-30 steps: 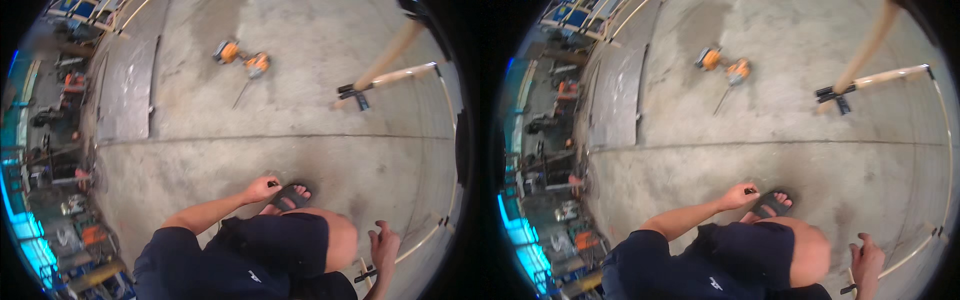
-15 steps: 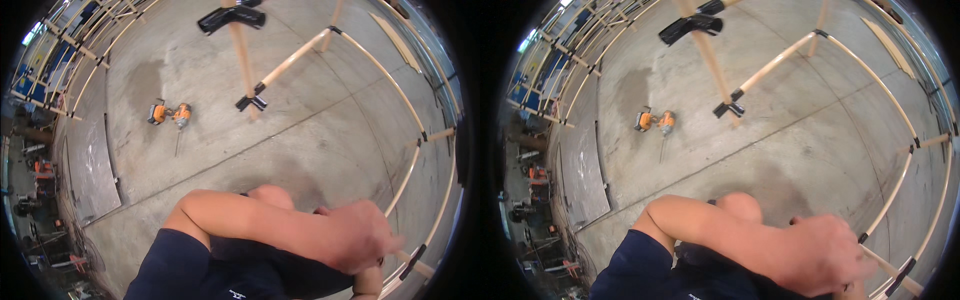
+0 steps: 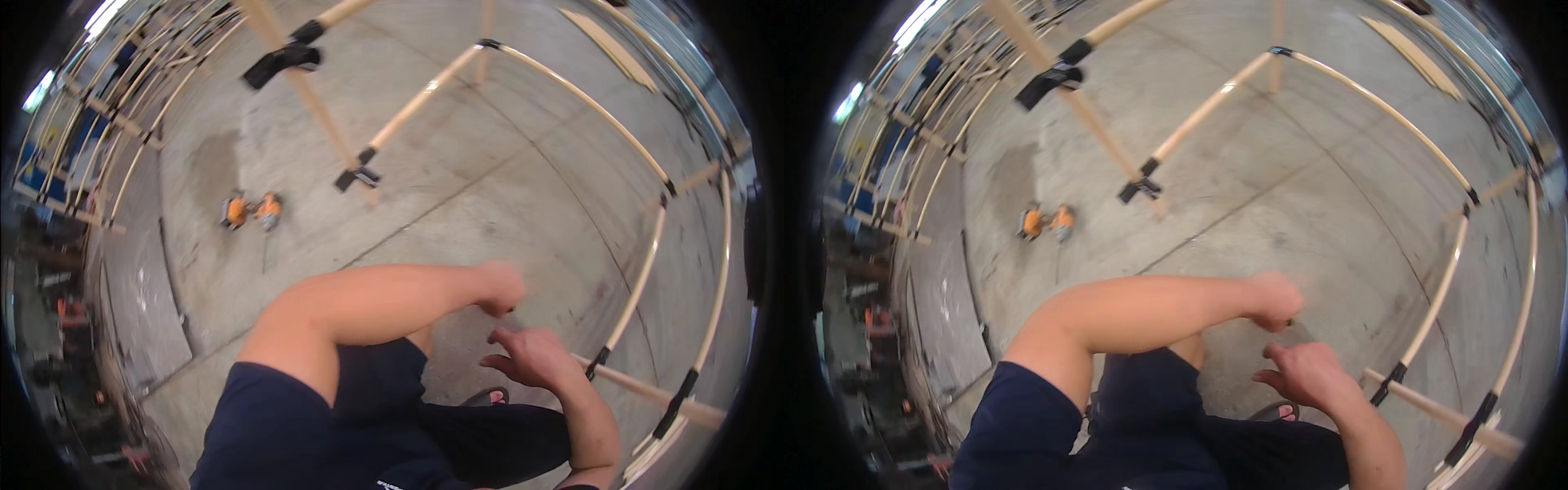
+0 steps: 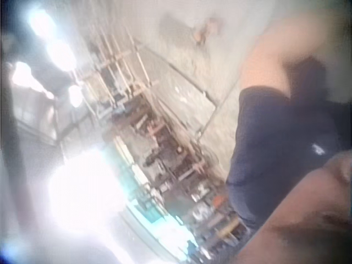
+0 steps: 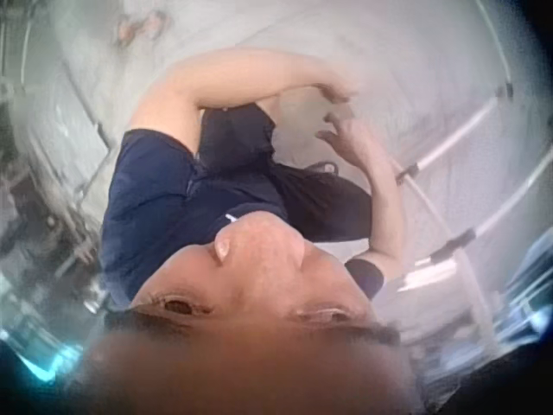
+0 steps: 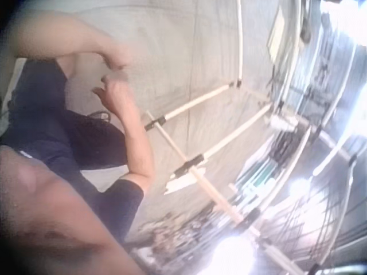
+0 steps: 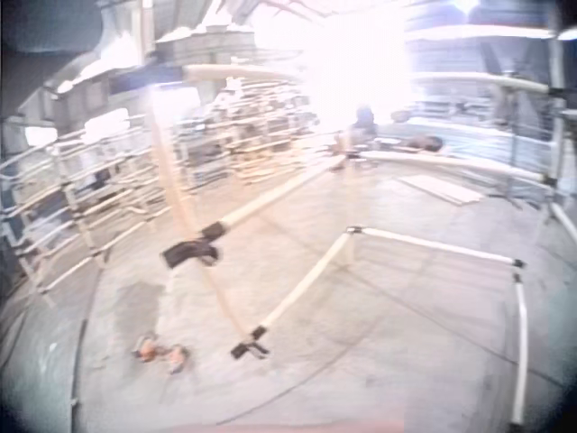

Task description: The person assembles a modular frame structure by attaching plastic connectors to poles. They pick up black plastic clamps and slide them onto the ends of beige poles, then tighten them by hand or using a small bolt.

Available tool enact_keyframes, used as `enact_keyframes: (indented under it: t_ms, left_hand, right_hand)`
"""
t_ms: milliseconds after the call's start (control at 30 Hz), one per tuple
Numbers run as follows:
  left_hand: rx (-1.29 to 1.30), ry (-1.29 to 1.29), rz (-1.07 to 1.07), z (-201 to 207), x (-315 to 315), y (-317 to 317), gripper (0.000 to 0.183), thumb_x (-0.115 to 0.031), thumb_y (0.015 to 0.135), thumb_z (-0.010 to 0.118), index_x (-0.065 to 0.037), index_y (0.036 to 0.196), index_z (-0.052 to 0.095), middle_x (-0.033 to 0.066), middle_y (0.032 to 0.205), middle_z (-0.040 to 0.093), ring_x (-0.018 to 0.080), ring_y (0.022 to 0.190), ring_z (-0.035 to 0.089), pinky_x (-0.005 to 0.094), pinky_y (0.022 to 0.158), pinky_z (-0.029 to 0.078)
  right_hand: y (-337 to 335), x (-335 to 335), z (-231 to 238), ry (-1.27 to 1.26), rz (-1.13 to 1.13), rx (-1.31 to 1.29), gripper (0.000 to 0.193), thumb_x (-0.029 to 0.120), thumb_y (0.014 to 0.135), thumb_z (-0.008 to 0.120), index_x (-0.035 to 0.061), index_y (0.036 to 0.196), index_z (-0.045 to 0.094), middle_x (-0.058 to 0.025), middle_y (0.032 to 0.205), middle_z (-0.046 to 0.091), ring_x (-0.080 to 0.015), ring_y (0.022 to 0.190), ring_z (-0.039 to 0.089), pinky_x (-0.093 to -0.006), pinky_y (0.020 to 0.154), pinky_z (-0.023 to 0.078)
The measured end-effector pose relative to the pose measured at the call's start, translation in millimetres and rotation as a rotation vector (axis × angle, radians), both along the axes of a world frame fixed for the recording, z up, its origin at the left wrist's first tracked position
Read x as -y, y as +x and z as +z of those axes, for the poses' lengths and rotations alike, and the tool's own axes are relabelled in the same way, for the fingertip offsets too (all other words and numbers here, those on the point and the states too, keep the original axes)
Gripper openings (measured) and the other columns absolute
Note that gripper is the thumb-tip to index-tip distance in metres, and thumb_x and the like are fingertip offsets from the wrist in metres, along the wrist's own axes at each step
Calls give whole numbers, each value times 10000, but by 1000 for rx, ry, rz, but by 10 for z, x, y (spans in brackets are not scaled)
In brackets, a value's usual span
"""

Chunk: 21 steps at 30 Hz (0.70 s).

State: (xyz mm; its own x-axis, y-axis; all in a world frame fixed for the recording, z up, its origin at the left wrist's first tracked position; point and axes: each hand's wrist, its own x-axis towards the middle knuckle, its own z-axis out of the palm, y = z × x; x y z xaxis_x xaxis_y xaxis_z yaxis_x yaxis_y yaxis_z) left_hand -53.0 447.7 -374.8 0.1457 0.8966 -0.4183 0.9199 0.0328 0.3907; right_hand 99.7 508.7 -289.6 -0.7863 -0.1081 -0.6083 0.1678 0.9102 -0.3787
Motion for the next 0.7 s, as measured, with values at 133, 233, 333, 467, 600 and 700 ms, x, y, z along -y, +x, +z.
enact_keyframes:
  t_ms: [133, 233, 333, 467, 600, 700]
  left_hand:
    - [50, -308, -201, -69, -77, 150, 291, -273, 738, 797, -46, 919, 768, 174, 977, 743, 337, 972, 704, 437, 805, 560]
    - [46, -314, -211, -130, -131, 255, 326, -286, 723, 809, -38, 931, 766, 175, 986, 745, 339, 974, 711, 437, 800, 565]
    - [24, -294, -204, -126, -124, 258, 303, -271, 727, 790, -42, 925, 767, 171, 979, 746, 344, 952, 717, 441, 788, 570]
    - [3, -312, -213, -117, -68, 216, 253, -247, 711, 767, -78, 899, 767, 164, 959, 747, 350, 939, 720, 445, 769, 576]
    - [27, -309, -230, -127, -22, 159, 272, -276, 659, 768, -96, 862, 757, 146, 899, 748, 354, 897, 724, 451, 743, 576]
    - [62, -265, -227, -251, -11, 76, 282, -301, 644, 755, -106, 848, 755, 136, 868, 746, 353, 871, 726, 450, 726, 575]
  right_hand:
    - [5, -42, 135, -72, 52, -112, 433, 438, 924, 651, 34, 1075, 611, -152, 779, 700, -369, 765, 689, -478, 669, 532]
    - [114, -102, 72, -92, 75, -224, 415, 424, 920, 660, 21, 1000, 602, -141, 720, 672, -358, 707, 680, -467, 600, 528]
    - [108, -115, 17, -120, 96, -239, 406, 418, 913, 671, 23, 983, 610, -140, 719, 669, -358, 707, 682, -467, 606, 531]
    - [63, -103, -72, -143, 113, -220, 402, 426, 917, 662, 28, 963, 619, -147, 739, 679, -347, 727, 689, -460, 622, 542]
    - [-21, -129, -191, -180, 174, -271, 389, 437, 929, 641, 52, 982, 629, -128, 717, 680, -336, 698, 691, -459, 611, 547]
    - [-98, -163, -242, -171, 214, -285, 378, 445, 935, 629, 72, 998, 634, -107, 676, 670, -326, 656, 688, -449, 580, 541]
